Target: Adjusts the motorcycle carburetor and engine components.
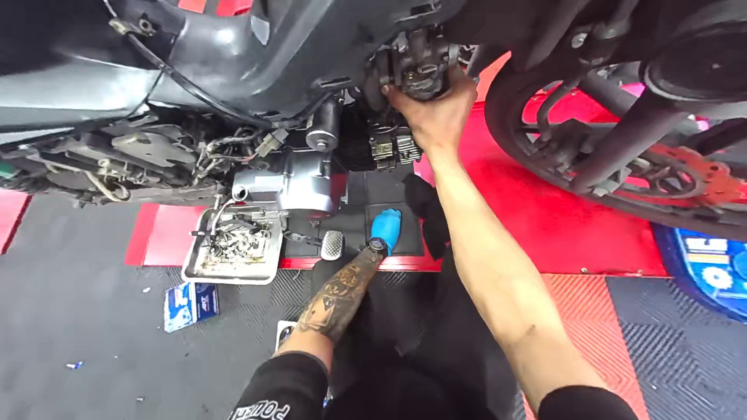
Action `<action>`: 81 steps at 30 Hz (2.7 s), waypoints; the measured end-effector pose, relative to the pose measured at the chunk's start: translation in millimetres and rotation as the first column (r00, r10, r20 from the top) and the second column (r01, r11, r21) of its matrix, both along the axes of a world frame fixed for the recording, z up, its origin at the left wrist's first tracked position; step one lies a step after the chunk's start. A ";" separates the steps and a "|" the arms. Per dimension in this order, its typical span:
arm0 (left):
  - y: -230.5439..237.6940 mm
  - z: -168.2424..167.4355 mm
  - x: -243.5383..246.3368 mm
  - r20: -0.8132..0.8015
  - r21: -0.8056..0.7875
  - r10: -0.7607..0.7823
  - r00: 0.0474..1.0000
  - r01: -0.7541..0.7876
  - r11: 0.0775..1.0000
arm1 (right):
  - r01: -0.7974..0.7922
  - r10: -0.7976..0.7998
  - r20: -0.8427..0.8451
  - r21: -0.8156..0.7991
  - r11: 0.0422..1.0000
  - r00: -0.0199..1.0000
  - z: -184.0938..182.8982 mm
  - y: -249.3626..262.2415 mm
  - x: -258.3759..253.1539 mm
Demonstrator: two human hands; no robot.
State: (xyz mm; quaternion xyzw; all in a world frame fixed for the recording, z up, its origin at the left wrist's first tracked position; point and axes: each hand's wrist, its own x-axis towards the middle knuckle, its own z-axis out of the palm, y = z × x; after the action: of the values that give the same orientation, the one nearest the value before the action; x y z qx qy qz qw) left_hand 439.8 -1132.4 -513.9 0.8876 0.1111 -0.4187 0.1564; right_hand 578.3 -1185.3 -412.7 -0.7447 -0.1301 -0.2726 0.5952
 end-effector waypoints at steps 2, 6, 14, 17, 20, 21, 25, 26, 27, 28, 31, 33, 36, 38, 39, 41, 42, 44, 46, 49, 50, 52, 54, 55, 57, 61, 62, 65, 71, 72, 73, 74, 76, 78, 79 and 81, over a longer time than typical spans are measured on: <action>-10.9 -61.4 -29.7 0.531 -0.094 0.240 0.813 -0.226 0.970 | -0.008 0.008 -0.003 -0.009 1.000 1.000 1.5 0.0 0.4; -32.9 22.6 -63.2 0.763 -0.513 0.588 0.269 -0.302 0.803 | 0.001 -0.001 -0.001 0.004 1.000 1.000 0.2 -1.5 1.4; 20.2 141.4 20.3 0.765 -0.626 0.557 -0.324 -0.167 0.762 | 0.015 -0.016 -0.026 -0.030 0.999 1.000 6.1 -2.2 -4.8; 17.4 140.5 43.2 0.701 -0.685 0.577 -0.419 -0.169 0.709 | 0.025 -0.026 -0.034 -0.030 0.999 0.999 7.6 -2.4 -6.3; 19.3 135.7 50.2 0.761 -0.599 0.467 -0.450 -0.210 0.773 | 0.023 -0.024 -0.039 -0.023 0.999 0.999 5.5 -2.6 -5.8; 21.8 133.1 51.2 0.786 -0.556 0.417 -0.457 -0.226 0.800 | 0.020 -0.021 -0.036 -0.017 1.000 0.999 5.0 -2.0 -5.1; 24.2 131.1 53.4 0.838 -0.436 0.267 -0.475 -0.291 0.852 | 0.012 -0.013 -0.033 -0.007 1.000 0.999 5.7 -0.9 -4.3; 23.2 132.2 52.9 0.846 -0.416 0.241 -0.475 -0.307 0.856 | 0.008 -0.008 -0.023 -0.001 1.000 1.000 5.2 -1.1 -3.7; 22.1 133.4 51.7 0.855 -0.401 0.222 -0.470 -0.325 0.856 | 0.006 -0.006 -0.016 0.001 1.000 1.000 4.2 -1.1 -2.9; 20.5 134.6 50.1 0.863 -0.394 0.212 -0.458 -0.347 0.851 | 0.003 -0.003 -0.011 0.001 1.000 1.000 3.2 -1.1 -1.8; 15.0 137.3 47.8 0.874 -0.406 0.225 -0.430 -0.393 0.825 | -0.006 0.006 -0.021 -0.009 1.000 1.000 3.8 -1.7 -1.0; 12.2 139.7 48.7 0.845 -0.489 0.314 -0.434 -0.386 0.783 | -0.024 0.024 -0.022 -0.005 1.000 0.999 2.8 -2.9 -1.5; 11.2 149.1 47.7 0.694 -0.709 0.571 -0.438 -0.280 0.647 | -0.145 0.145 0.049 0.007 0.989 0.988 -0.4 -8.2 -0.4; 14.2 154.0 48.0 0.558 -0.825 0.714 -0.422 -0.193 0.531 | -0.261 0.260 0.110 -0.001 0.965 0.959 -5.1 -15.9 4.3; 16.7 155.2 48.4 0.497 -0.864 0.769 -0.402 -0.148 0.481 | -0.312 0.311 0.119 -0.006 0.950 0.943 -7.3 -19.8 6.7; 19.7 158.2 46.7 0.384 -0.921 0.861 -0.333 -0.067 0.384 | -0.346 0.347 0.123 -0.024 0.938 0.930 -9.1 -25.1 9.7; 19.7 161.1 44.7 0.310 -0.949 0.908 -0.282 -0.036 0.313 | -0.347 0.348 0.124 -0.030 0.938 0.929 -8.6 -25.5 11.0; 18.9 166.9 39.4 0.141 -0.990 0.973 -0.181 -0.027 0.139 | -0.361 0.360 0.115 -0.012 0.933 0.926 -8.5 -23.8 10.3; 18.4 171.8 36.2 -0.008 -0.999 0.994 -0.110 -0.030 -0.012 | -0.382 0.377 0.113 0.026 0.924 0.919 -7.5 -22.0 8.9; 20.6 174.9 34.6 -0.186 -0.982 0.982 -0.016 -0.016 -0.186 | -0.392 0.383 0.124 0.059 0.918 0.915 -8.0 -21.7 8.2; 21.2 176.7 34.3 -0.235 -0.972 0.972 0.011 -0.015 -0.235 | -0.401 0.391 0.126 0.065 0.914 0.912 -7.5 -21.8 8.4; 20.7 181.3 33.0 -0.323 -0.946 0.944 0.060 -0.030 -0.322 | -0.413 0.401 0.136 0.075 0.908 0.906 -7.7 -21.1 8.7; 19.6 183.9 34.2 -0.392 -0.920 0.916 0.089 -0.027 -0.391 | -0.399 0.387 0.138 0.075 0.914 0.912 -8.4 -20.8 8.9; 18.6 185.0 35.3 -0.418 -0.908 0.904 0.090 -0.022 -0.418 | -0.390 0.378 0.139 0.074 0.918 0.916 -8.6 -20.8 9.0; 15.3 187.4 36.9 -0.449 -0.893 0.890 0.078 -0.018 -0.449 | -0.382 0.369 0.147 0.073 0.921 0.918 -8.2 -21.0 8.6; 13.2 189.8 36.8 -0.485 -0.875 0.872 0.072 -0.032 -0.484 | -0.401 0.384 0.155 0.105 0.910 0.910 -8.4 -20.2 8.0; 14.5 190.1 37.3 -0.491 -0.871 0.869 0.069 -0.036 -0.489 | -0.406 0.387 0.157 0.112 0.907 0.908 -8.4 -19.8 8.7; 16.4 191.0 37.5 -0.503 -0.864 0.862 0.055 -0.043 -0.501 | -0.408 0.387 0.172 0.113 0.906 0.906 -8.6 -19.5 9.2; 16.5 188.5 35.1 -0.470 -0.882 0.879 0.077 -0.021 -0.470 | -0.150 0.150 0.042 0.005 0.989 0.988 -0.5 -7.5 -1.0; 16.5 187.8 34.6 -0.466 -0.885 0.881 0.082 -0.016 -0.466 | -0.116 0.116 0.030 -0.007 0.993 0.993 0.3 -5.7 -2.3; 16.4 187.6 34.5 -0.458 -0.889 0.885 0.082 -0.012 -0.458 | -0.095 0.095 0.029 -0.008 0.995 0.995 0.6 -4.2 -2.7; 16.1 187.1 34.0 -0.445 -0.895 0.892 0.076 -0.006 -0.446 | -0.080 0.080 0.031 -0.002 0.997 0.996 -0.1 -3.1 -3.4; 16.4 187.9 34.1 -0.413 -0.910 0.909 0.063 -0.001 -0.414 | -0.051 0.051 0.034 0.005 0.999 0.998 -0.6 -1.0 -3.4; 17.2 189.1 34.4 -0.391 -0.920 0.919 0.050 -0.012 -0.391 | -0.026 0.026 0.035 0.001 1.000 0.999 -0.6 0.2 -3.5; 17.7 189.3 34.2 -0.379 -0.925 0.924 0.047 -0.019 -0.378 | -0.020 0.020 0.034 0.001 1.000 0.999 0.0 0.5 -3.9; 18.3 188.2 34.1 -0.354 -0.935 0.934 0.039 -0.030 -0.353 | -0.031 0.031 0.027 0.002 1.000 0.999 1.2 0.0 -3.7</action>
State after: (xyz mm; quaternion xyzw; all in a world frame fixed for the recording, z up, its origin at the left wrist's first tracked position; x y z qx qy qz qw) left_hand 474.0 -1114.1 -325.7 0.3767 0.2519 0.1916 0.8706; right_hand 574.6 -1185.2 -411.5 -0.7380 -0.1493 -0.2737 0.5984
